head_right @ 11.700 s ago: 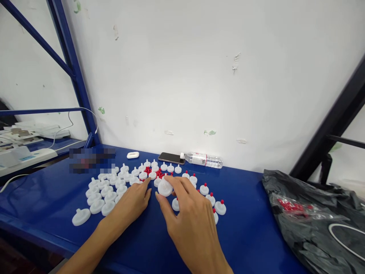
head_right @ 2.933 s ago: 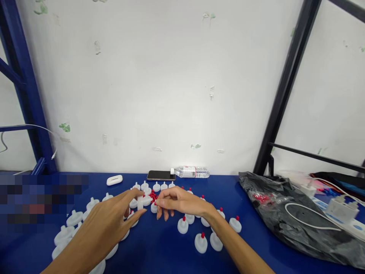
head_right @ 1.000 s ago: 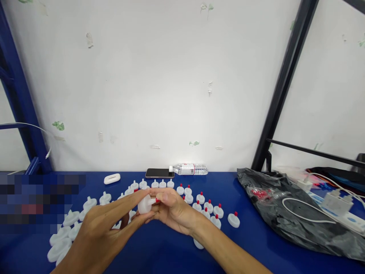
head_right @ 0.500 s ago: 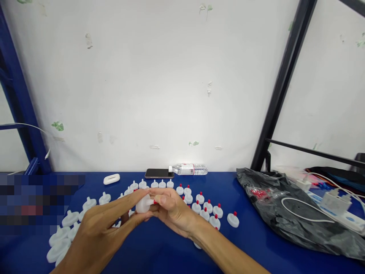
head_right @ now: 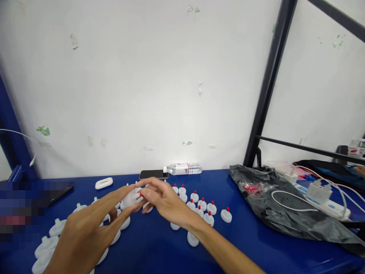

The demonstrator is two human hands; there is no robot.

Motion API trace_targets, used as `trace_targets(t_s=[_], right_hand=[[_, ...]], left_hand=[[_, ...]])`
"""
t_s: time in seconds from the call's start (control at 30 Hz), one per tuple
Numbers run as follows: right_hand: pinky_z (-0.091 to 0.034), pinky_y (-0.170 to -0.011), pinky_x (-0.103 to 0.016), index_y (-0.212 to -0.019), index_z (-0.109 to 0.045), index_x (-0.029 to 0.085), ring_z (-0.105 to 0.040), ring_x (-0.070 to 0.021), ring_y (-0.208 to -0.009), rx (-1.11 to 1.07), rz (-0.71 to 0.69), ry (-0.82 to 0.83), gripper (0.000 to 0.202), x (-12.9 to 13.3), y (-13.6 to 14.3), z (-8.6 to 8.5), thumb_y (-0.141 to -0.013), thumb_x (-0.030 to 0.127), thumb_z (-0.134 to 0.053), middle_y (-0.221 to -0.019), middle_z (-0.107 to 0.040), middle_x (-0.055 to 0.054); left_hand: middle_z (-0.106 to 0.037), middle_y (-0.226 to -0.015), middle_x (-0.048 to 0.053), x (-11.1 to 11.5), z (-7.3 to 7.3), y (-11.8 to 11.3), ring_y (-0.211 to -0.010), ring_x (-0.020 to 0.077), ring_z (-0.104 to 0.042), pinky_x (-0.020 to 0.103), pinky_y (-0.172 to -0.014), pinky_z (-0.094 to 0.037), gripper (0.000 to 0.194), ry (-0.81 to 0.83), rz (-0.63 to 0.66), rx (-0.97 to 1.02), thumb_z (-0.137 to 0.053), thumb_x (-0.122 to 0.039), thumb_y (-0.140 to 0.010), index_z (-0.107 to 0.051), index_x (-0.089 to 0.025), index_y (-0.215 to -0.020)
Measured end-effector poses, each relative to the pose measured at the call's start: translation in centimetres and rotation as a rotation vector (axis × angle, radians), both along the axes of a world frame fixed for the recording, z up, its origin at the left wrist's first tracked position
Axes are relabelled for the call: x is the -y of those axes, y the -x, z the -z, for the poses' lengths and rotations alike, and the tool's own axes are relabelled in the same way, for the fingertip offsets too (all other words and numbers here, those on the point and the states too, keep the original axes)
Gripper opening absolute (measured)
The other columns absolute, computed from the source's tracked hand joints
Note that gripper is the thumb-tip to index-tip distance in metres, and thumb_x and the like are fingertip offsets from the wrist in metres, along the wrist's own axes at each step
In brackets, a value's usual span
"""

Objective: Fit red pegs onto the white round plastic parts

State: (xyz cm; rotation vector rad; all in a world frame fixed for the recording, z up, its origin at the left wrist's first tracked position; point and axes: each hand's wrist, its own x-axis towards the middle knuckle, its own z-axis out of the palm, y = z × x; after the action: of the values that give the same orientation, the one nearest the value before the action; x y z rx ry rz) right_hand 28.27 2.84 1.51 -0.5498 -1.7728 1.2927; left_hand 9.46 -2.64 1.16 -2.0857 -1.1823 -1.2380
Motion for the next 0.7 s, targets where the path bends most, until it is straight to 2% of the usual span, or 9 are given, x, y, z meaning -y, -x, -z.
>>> trace_targets(t_s=[0.1, 0.17, 0.27, 0.33, 0.43, 0.53, 0.63, 0.7], right_hand=[[-0.043, -0.063, -0.027, -0.092, -0.066, 0.022, -0.058, -0.0143, -0.070, 0.101, 0.248, -0.195, 0.023, 0.1, -0.4, -0.5, -0.092, 0.044, -0.066, -0.077, -0.064, 0.000], [-0.040, -0.059, -0.027, -0.080, -0.065, 0.021, -0.055, -0.0140, -0.064, 0.187, 0.337, -0.300, 0.026, 0.2, -0.5, -0.8, -0.095, 0.042, -0.060, -0.068, -0.062, 0.001], [-0.041, -0.059, -0.028, -0.081, -0.068, 0.022, -0.058, -0.0143, -0.062, 0.316, 0.424, -0.417, 0.031, -0.1, -1.2, -1.3, -0.098, 0.045, -0.056, -0.070, -0.066, 0.000], [-0.043, -0.063, -0.029, -0.085, -0.069, 0.023, -0.061, -0.0155, -0.066, 0.407, 0.528, -0.465, 0.033, -1.0, -2.4, -1.9, -0.098, 0.049, -0.054, -0.075, -0.069, -0.001], [-0.045, -0.074, -0.034, -0.093, -0.068, 0.023, -0.064, -0.0196, -0.076, 0.582, 0.779, -0.478, 0.032, -2.9, -5.2, -2.5, -0.101, 0.048, -0.049, -0.088, -0.072, -0.004], [-0.048, -0.081, -0.040, -0.098, -0.068, 0.020, -0.064, -0.0222, -0.085, 0.828, 0.981, -0.417, 0.024, -5.0, -7.9, -2.2, -0.101, 0.037, -0.051, -0.094, -0.071, -0.006], [-0.053, -0.085, -0.041, -0.100, -0.067, 0.016, -0.066, -0.0196, -0.091, 1.065, 1.036, -0.326, 0.022, -6.6, -9.7, -0.8, -0.098, 0.037, -0.061, -0.098, -0.069, -0.005], [-0.055, -0.086, -0.040, -0.104, -0.067, 0.015, -0.067, -0.0185, -0.092, 1.178, 1.022, -0.274, 0.024, -7.2, -10.4, 0.1, -0.097, 0.038, -0.064, -0.103, -0.069, -0.005]], left_hand=[[-0.078, -0.094, 0.005, -0.4, 0.3, 0.0, -0.049, 0.0134, -0.065, 0.026, -0.045, -0.046, 0.036, -0.012, -0.124, -0.104, -0.046, -0.042, -0.103, -0.067, -0.019, -0.121], [-0.079, -0.096, 0.004, -0.6, 0.5, -0.1, -0.052, 0.0144, -0.068, 0.027, -0.044, -0.046, 0.039, 0.015, -0.111, -0.134, -0.043, -0.043, -0.104, -0.068, -0.019, -0.120], [-0.078, -0.100, 0.003, -0.7, 0.7, -0.2, -0.058, 0.0152, -0.071, 0.026, -0.047, -0.049, 0.042, 0.066, -0.089, -0.130, -0.047, -0.049, -0.101, -0.067, -0.021, -0.124], [-0.077, -0.107, 0.005, -0.8, 0.6, -0.2, -0.064, 0.0175, -0.073, 0.028, -0.050, -0.051, 0.044, 0.129, -0.151, -0.143, -0.050, -0.050, -0.100, -0.063, -0.021, -0.131], [-0.076, -0.111, 0.007, -0.9, 0.4, 0.0, -0.069, 0.0209, -0.075, 0.030, -0.052, -0.052, 0.042, 0.252, -0.282, -0.187, -0.046, -0.037, -0.102, -0.057, -0.022, -0.139], [-0.076, -0.109, 0.005, -1.0, 0.2, 0.0, -0.072, 0.0209, -0.075, 0.029, -0.052, -0.050, 0.038, 0.379, -0.296, -0.224, -0.038, -0.025, -0.103, -0.062, -0.026, -0.133], [-0.074, -0.113, 0.004, -1.0, 0.2, -0.1, -0.074, 0.0208, -0.075, 0.028, -0.054, -0.049, 0.040, 0.470, -0.285, -0.270, -0.033, -0.016, -0.101, -0.069, -0.026, -0.116], [-0.074, -0.113, 0.004, -1.0, 0.2, -0.1, -0.076, 0.0220, -0.076, 0.028, -0.055, -0.049, 0.043, 0.511, -0.306, -0.293, -0.032, -0.010, -0.098, -0.069, -0.027, -0.113]])
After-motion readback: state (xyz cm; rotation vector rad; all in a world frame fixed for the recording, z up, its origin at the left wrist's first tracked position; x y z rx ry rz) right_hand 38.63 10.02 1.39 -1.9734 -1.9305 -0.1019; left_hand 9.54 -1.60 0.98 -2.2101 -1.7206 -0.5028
